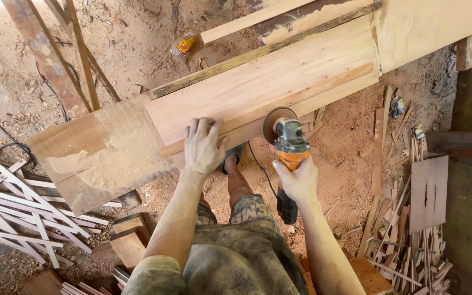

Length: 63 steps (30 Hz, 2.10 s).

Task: The person uses an orbital sander to smooth the surface of several wooden planks placed on a workbench. They hold each plank steady with one hand while moving the sander along its length, then set the finished plank aside and pick up the next one.

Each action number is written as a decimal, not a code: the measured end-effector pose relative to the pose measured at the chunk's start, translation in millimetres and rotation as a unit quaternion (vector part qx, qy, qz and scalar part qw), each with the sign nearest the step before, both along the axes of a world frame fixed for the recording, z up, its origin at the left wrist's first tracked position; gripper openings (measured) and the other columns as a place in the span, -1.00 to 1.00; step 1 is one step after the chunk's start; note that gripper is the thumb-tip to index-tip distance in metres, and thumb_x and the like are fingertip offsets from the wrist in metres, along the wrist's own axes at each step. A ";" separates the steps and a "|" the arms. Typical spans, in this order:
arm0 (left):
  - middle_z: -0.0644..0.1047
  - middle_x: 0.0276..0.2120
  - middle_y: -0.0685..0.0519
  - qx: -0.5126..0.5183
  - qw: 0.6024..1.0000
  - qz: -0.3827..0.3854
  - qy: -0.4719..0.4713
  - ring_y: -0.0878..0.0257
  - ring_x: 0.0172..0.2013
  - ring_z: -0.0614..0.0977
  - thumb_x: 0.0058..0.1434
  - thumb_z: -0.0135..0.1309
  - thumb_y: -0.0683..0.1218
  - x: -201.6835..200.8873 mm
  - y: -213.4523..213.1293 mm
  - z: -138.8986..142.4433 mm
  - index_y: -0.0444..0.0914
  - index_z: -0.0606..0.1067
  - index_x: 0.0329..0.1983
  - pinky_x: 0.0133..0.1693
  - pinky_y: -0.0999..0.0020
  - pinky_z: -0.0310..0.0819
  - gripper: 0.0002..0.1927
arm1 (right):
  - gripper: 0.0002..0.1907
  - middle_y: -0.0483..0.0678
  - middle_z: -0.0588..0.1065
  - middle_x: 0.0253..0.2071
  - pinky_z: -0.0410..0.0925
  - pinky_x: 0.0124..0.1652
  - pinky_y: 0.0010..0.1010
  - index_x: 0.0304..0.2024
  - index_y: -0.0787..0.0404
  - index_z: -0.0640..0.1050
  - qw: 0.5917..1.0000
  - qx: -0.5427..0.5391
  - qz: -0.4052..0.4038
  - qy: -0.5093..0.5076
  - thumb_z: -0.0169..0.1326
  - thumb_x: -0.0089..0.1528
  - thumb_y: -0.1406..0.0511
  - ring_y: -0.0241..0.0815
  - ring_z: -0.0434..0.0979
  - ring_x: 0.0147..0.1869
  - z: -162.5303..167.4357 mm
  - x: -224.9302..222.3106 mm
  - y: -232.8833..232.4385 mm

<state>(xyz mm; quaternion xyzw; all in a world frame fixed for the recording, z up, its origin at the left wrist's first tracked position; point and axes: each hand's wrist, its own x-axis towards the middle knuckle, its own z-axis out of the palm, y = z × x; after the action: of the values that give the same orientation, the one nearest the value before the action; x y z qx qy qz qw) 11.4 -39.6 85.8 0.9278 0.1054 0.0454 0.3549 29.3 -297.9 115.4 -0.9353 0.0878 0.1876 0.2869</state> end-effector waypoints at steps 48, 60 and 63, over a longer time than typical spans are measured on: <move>0.53 -0.20 0.12 0.069 0.996 0.000 -0.052 0.09 -0.19 0.50 0.17 0.25 -0.04 25.5 -36.5 -51.7 -0.11 0.64 -0.15 -0.12 0.12 0.29 -0.81 | -0.16 0.30 0.53 -0.03 0.55 -0.05 -0.14 0.22 0.36 0.07 0.999 0.011 0.034 0.029 0.29 0.10 0.26 0.11 0.67 -0.07 -24.4 107.2 -30.4; 0.47 -0.27 0.00 0.033 0.998 0.034 -0.052 0.04 -0.23 0.49 0.20 0.17 -0.12 18.5 -36.4 -63.2 -0.20 0.59 -0.10 -0.14 0.09 0.33 -0.80 | -0.03 0.30 0.53 -0.04 0.55 -0.09 -0.13 0.32 0.37 -0.02 0.984 -0.053 0.115 0.129 0.26 0.09 0.19 0.19 0.67 -0.10 -13.8 105.3 -31.3; 0.47 -0.28 0.01 0.041 0.997 0.034 -0.055 0.03 -0.25 0.49 0.16 0.21 -0.09 20.7 -37.1 -59.2 -0.19 0.60 -0.14 -0.17 0.09 0.33 -0.79 | -0.17 0.29 0.56 -0.05 0.55 -0.06 -0.15 0.19 0.34 0.10 0.998 -0.034 0.050 0.017 0.30 0.08 0.19 0.16 0.69 -0.06 -12.2 140.8 -64.0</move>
<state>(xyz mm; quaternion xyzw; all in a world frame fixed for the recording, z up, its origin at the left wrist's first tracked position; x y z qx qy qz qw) 32.1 -76.7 26.6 0.9336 0.1156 0.1125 0.3199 170.1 -361.9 103.2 -0.9442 0.0522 0.2150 0.2441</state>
